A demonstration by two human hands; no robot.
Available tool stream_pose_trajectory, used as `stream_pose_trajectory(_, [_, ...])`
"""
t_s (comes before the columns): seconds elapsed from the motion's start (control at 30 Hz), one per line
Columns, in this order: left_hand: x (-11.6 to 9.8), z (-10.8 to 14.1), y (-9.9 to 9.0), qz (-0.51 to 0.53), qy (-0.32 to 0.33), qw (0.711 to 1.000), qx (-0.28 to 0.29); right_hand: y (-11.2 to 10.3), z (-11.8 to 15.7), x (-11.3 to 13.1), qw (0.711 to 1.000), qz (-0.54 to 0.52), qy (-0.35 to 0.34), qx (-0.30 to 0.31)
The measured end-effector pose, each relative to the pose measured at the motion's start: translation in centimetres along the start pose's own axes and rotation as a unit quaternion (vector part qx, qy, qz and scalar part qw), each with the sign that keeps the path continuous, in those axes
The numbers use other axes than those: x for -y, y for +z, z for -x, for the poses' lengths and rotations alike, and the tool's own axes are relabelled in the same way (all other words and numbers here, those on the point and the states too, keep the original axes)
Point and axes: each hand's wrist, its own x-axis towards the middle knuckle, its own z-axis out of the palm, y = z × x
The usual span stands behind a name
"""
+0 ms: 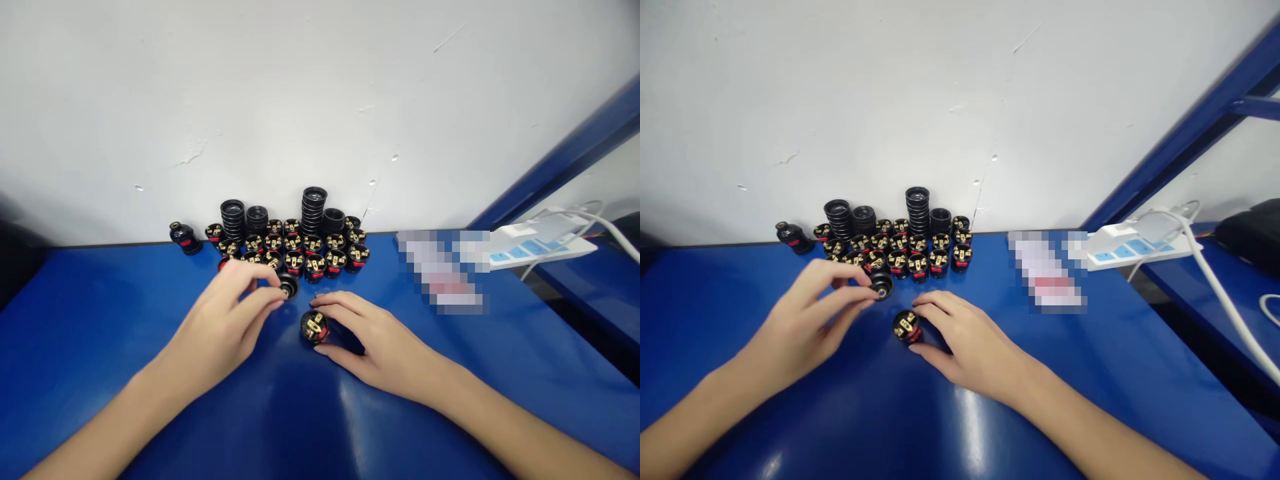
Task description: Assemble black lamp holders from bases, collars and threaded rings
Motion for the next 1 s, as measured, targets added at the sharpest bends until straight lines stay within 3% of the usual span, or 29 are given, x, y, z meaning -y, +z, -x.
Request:
stream_pose_trajectory(0.2, [0.8, 2.3, 2.3, 0.044, 0.031, 0.997, 0.056, 0.0, 0.0, 0.0, 1.000, 0.005, -0.009, -0.006])
stream_pose_trajectory(0.43, [1.4, 2.7, 3.6, 0.066, 0.022, 0.997, 0.037, -0.1, 0.0, 0.4, 0.999, 0.014, -0.025, -0.014])
stream_pose_trajectory(0.7, [1.6, 2.8, 3.1, 0.097, -0.018, 0.995, 0.025, 0.1, 0.3, 0.3, 1.000, 0.012, 0.000, -0.016])
stream_pose_trajectory(1.0, [2.0, 2.2, 2.2, 0.048, -0.019, 0.999, -0.015, 0.3, 0.3, 0.2, 0.999, 0.016, -0.018, -0.024])
